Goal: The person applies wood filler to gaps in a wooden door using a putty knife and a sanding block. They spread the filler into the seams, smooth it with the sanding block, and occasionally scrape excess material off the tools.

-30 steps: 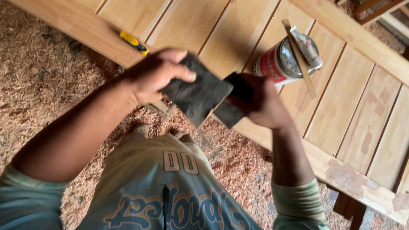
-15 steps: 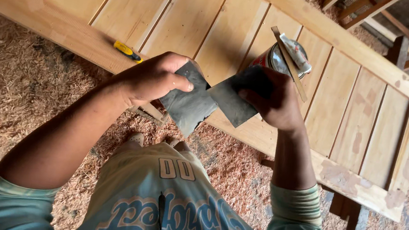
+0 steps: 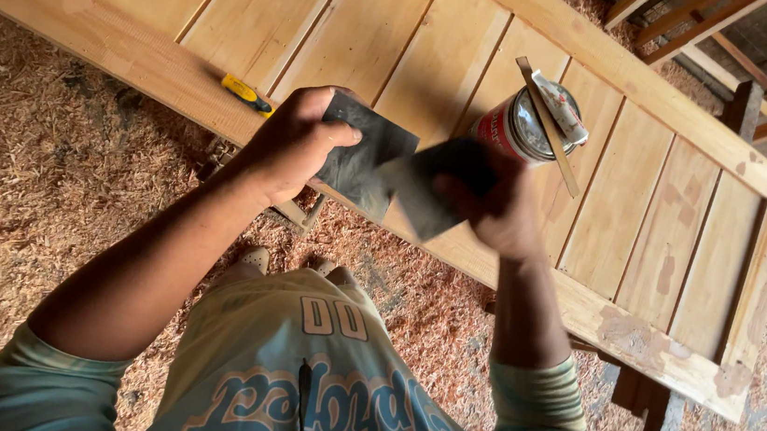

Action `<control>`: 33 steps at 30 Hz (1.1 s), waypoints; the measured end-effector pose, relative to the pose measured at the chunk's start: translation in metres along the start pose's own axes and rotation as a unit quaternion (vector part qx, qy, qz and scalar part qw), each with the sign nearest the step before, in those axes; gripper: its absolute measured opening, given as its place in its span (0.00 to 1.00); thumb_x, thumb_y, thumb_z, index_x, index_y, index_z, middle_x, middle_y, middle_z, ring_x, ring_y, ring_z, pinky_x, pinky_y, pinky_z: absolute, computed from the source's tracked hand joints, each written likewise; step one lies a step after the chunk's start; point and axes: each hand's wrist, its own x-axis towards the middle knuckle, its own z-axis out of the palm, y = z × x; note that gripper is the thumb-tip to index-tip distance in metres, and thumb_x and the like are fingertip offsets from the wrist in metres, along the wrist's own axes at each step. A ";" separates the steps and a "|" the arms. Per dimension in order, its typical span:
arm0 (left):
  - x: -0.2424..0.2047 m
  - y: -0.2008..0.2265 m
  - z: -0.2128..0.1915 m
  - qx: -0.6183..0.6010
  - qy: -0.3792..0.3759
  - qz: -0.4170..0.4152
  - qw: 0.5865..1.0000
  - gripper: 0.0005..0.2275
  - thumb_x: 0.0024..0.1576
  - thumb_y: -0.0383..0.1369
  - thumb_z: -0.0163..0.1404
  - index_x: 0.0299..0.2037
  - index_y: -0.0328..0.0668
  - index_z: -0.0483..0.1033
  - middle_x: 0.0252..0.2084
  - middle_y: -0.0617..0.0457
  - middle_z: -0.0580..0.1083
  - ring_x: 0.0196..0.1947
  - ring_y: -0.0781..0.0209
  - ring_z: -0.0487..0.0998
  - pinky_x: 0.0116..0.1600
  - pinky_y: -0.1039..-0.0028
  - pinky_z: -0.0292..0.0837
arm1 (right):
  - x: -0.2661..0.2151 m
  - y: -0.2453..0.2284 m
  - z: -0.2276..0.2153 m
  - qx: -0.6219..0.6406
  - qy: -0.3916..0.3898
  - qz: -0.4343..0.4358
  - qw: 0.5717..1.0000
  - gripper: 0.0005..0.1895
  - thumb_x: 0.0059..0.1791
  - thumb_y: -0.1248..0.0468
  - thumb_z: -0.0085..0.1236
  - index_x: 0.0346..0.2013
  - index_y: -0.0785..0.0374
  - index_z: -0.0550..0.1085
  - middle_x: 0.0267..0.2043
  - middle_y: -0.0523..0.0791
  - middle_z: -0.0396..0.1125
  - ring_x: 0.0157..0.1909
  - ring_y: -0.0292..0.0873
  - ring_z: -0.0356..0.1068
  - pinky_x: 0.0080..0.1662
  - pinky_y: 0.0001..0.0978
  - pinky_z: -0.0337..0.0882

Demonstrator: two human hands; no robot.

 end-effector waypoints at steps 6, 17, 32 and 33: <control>-0.016 -0.008 0.004 0.183 0.121 0.091 0.971 0.10 0.54 0.25 0.52 0.45 0.33 0.76 0.37 0.51 0.78 0.38 0.63 0.77 0.46 0.73 0.75 | -0.002 0.013 0.009 -0.008 0.032 0.011 0.999 0.13 0.49 0.75 0.64 0.47 0.69 0.74 0.45 0.44 0.73 0.48 0.37 0.73 0.51 0.30 0.74; -0.032 -0.018 -0.023 0.107 0.248 0.132 0.954 0.10 0.58 0.28 0.51 0.48 0.34 0.72 0.43 0.50 0.76 0.42 0.61 0.78 0.49 0.71 0.77 | -0.004 0.033 0.050 0.051 0.064 0.068 0.994 0.10 0.50 0.72 0.66 0.43 0.70 0.74 0.35 0.44 0.70 0.36 0.34 0.67 0.39 0.27 0.68; -0.070 -0.041 -0.082 -0.227 0.356 0.076 0.903 0.07 0.57 0.26 0.51 0.45 0.40 0.72 0.33 0.53 0.75 0.27 0.62 0.75 0.24 0.73 0.65 | -0.021 0.091 0.175 -0.203 0.157 -0.191 0.948 0.07 0.50 0.75 0.61 0.32 0.67 0.71 0.30 0.47 0.69 0.32 0.40 0.69 0.36 0.31 0.68; -0.075 -0.036 -0.088 -0.220 0.352 0.091 0.905 0.07 0.57 0.26 0.51 0.45 0.39 0.73 0.33 0.52 0.75 0.27 0.61 0.75 0.24 0.72 0.64 | -0.014 0.086 0.168 -0.163 0.162 -0.184 0.956 0.09 0.51 0.75 0.62 0.31 0.66 0.70 0.29 0.46 0.68 0.31 0.41 0.67 0.35 0.31 0.66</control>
